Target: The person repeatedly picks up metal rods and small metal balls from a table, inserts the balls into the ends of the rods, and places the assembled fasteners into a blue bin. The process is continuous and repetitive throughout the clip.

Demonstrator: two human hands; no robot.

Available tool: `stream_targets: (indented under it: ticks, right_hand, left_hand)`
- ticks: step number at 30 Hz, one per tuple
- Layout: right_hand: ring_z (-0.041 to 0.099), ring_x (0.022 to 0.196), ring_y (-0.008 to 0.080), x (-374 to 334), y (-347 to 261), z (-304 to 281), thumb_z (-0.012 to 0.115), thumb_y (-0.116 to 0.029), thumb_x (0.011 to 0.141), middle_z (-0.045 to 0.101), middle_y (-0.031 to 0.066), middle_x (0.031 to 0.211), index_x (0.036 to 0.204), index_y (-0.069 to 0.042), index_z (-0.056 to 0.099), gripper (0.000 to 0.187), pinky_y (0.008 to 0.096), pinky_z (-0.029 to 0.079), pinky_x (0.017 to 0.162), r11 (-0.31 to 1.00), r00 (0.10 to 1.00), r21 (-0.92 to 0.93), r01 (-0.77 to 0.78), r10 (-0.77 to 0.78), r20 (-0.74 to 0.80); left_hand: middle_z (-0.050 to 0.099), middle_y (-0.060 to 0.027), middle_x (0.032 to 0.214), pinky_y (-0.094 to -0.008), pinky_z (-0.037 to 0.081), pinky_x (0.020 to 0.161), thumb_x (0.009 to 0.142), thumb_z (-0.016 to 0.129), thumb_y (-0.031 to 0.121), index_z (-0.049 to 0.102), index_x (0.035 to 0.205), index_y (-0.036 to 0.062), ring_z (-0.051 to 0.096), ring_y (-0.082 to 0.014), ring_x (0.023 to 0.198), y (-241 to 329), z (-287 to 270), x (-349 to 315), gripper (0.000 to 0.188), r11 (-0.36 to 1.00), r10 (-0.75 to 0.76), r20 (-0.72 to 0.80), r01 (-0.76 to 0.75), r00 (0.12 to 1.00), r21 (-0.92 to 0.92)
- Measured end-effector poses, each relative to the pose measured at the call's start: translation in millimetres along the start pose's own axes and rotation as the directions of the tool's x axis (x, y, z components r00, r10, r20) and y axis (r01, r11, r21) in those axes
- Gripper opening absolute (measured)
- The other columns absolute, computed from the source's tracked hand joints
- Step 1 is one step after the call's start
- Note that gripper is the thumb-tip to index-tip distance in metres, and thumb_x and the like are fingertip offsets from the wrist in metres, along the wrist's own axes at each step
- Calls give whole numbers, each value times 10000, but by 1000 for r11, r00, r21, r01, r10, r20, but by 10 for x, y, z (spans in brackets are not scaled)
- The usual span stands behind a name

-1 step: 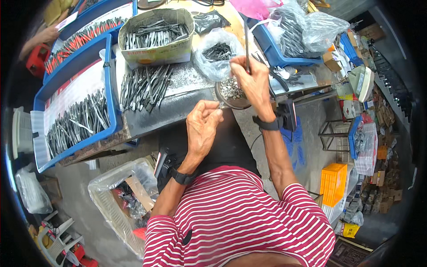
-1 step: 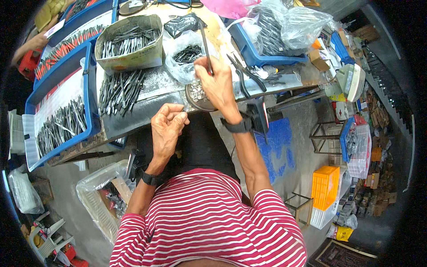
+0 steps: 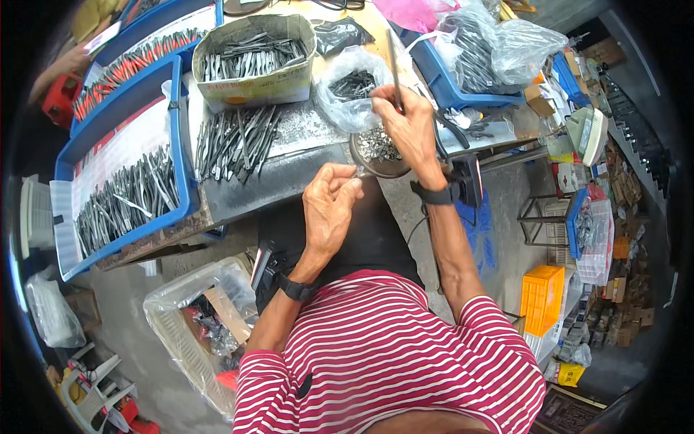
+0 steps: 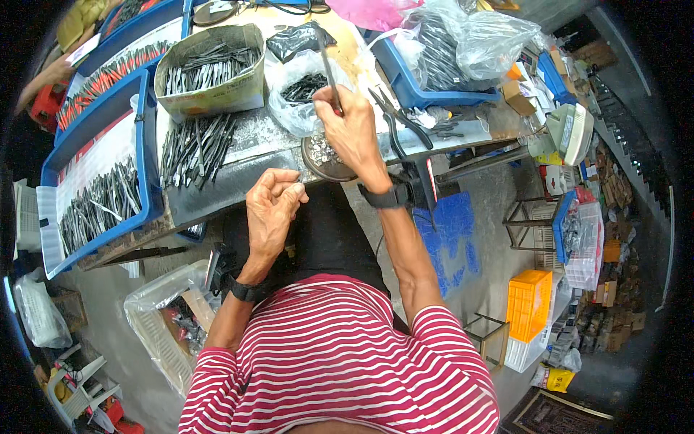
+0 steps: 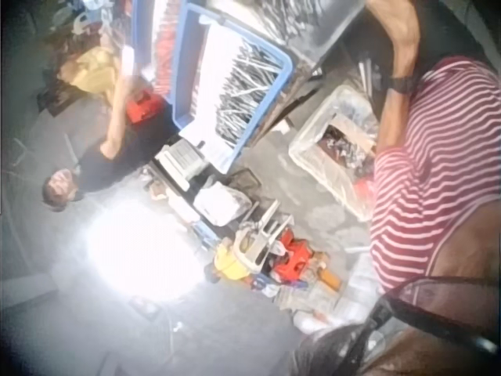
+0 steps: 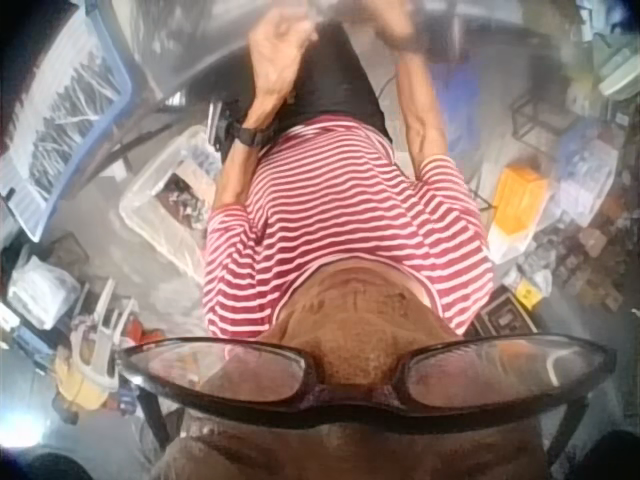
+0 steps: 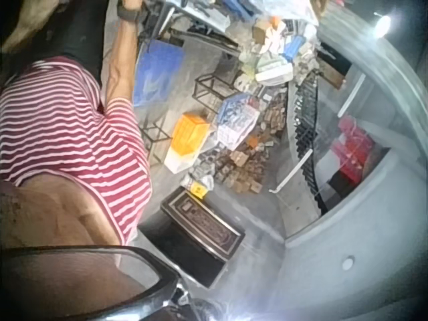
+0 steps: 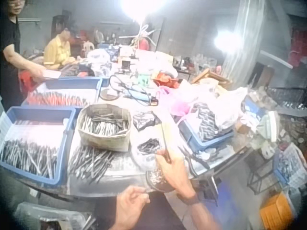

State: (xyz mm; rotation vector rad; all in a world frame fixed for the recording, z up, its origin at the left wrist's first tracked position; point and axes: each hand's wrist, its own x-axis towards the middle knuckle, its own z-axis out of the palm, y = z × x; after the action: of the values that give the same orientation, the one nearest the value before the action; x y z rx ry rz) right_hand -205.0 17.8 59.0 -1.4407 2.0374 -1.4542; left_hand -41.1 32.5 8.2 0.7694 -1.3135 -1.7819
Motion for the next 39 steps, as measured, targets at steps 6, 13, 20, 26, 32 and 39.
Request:
stream_targets:
  ticks: [6, 13, 20, 26, 32, 39]
  right_hand:
    - [571, 643, 242, 401, 316, 240, 555, -61, 747, 599, 111, 728, 857, -5, 632, 145, 330, 439, 605, 898, 954, -324, 298, -279, 106]
    - [564, 750, 339, 465, 479, 335, 598, -99, 719, 563, 163, 784, 799, -2, 615, 127, 419, 435, 686, 801, 939, -493, 339, -259, 226]
    - [558, 750, 349, 490, 495, 358, 597, -98, 733, 549, 169, 786, 761, 6, 589, 108, 421, 430, 673, 792, 932, -494, 358, -268, 244]
    - [543, 723, 367, 416, 485, 330, 563, -98, 760, 532, 178, 774, 771, 4, 555, 102, 432, 420, 643, 779, 928, -504, 373, -300, 222]
    - [579, 634, 254, 333, 422, 199, 528, -119, 819, 599, 161, 708, 861, 42, 578, 174, 350, 445, 599, 895, 957, -342, 287, -251, 146]
    - [509, 597, 140, 352, 447, 201, 552, -134, 803, 563, 78, 649, 817, 39, 592, 178, 286, 419, 576, 951, 975, -216, 221, -208, 81]
  left_hand:
    - [561, -9, 680, -161, 324, 465, 862, 524, 20, 517, 1007, 14, 424, -12, 540, -29, 10, -21, 145, 992, 56, -16, -54, 998, 113]
    - [552, -3, 652, -172, 311, 464, 870, 508, 30, 532, 997, 16, 399, -13, 514, -13, -32, -48, 130, 965, 118, -18, -111, 993, 238]
    - [544, 2, 654, -175, 317, 473, 878, 494, 25, 558, 966, 16, 412, -17, 542, -52, -25, -45, 110, 970, 121, 6, -119, 993, 213]
    - [535, 9, 672, -174, 325, 471, 890, 491, 33, 559, 964, 25, 407, -13, 541, -59, -60, -46, 101, 987, 104, 6, -104, 995, 125]
    - [543, -17, 679, -149, 308, 447, 893, 484, 21, 539, 977, 18, 388, -15, 513, -12, -76, -10, 100, 998, 52, -10, -52, 999, -43]
    - [555, -33, 688, -155, 314, 422, 890, 496, 29, 531, 979, 15, 385, -15, 495, 13, -59, 7, 97, 987, 65, -23, -67, 998, -143]
